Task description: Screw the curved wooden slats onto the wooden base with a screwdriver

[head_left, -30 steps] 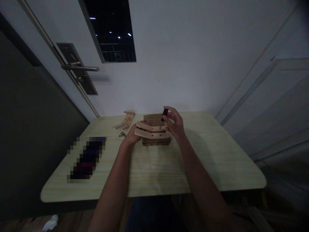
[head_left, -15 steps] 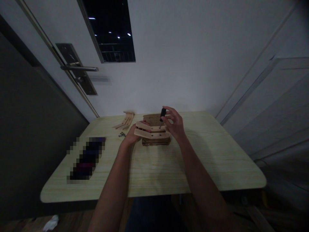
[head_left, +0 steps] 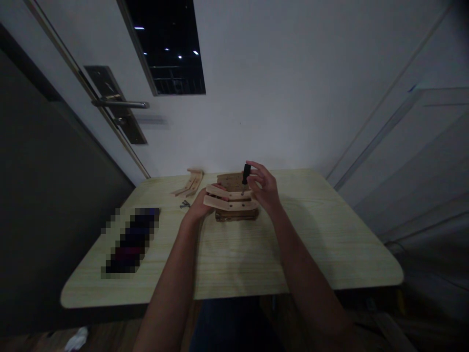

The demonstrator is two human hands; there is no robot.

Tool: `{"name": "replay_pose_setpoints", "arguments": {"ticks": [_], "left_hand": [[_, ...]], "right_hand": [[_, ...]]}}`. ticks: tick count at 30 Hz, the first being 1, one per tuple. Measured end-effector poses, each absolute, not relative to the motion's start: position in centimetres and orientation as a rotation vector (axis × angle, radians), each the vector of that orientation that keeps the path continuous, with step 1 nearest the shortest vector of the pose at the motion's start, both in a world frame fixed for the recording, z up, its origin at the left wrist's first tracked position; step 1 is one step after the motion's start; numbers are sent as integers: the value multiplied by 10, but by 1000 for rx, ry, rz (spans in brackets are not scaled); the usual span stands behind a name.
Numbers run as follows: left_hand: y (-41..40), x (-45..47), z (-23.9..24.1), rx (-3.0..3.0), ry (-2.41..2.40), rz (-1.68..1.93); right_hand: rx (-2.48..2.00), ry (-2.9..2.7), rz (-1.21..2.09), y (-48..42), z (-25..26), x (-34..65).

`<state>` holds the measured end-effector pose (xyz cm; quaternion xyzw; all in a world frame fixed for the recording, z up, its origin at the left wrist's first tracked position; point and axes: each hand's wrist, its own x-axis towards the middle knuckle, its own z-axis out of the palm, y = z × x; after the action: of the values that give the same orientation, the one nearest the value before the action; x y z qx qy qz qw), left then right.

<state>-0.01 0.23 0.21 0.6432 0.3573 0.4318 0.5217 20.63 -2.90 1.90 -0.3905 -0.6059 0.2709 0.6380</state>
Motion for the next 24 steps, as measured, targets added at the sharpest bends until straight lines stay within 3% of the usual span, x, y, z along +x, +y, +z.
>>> {"name": "replay_pose_setpoints", "arguments": {"ticks": [10, 24], "left_hand": [[3, -2, -3, 1556, 862, 1043], [-1, 1, 6, 1610, 889, 1013]], "right_hand": [[-946, -1346, 515, -24, 16, 206], [-872, -1403, 641, -28, 19, 208]]}}
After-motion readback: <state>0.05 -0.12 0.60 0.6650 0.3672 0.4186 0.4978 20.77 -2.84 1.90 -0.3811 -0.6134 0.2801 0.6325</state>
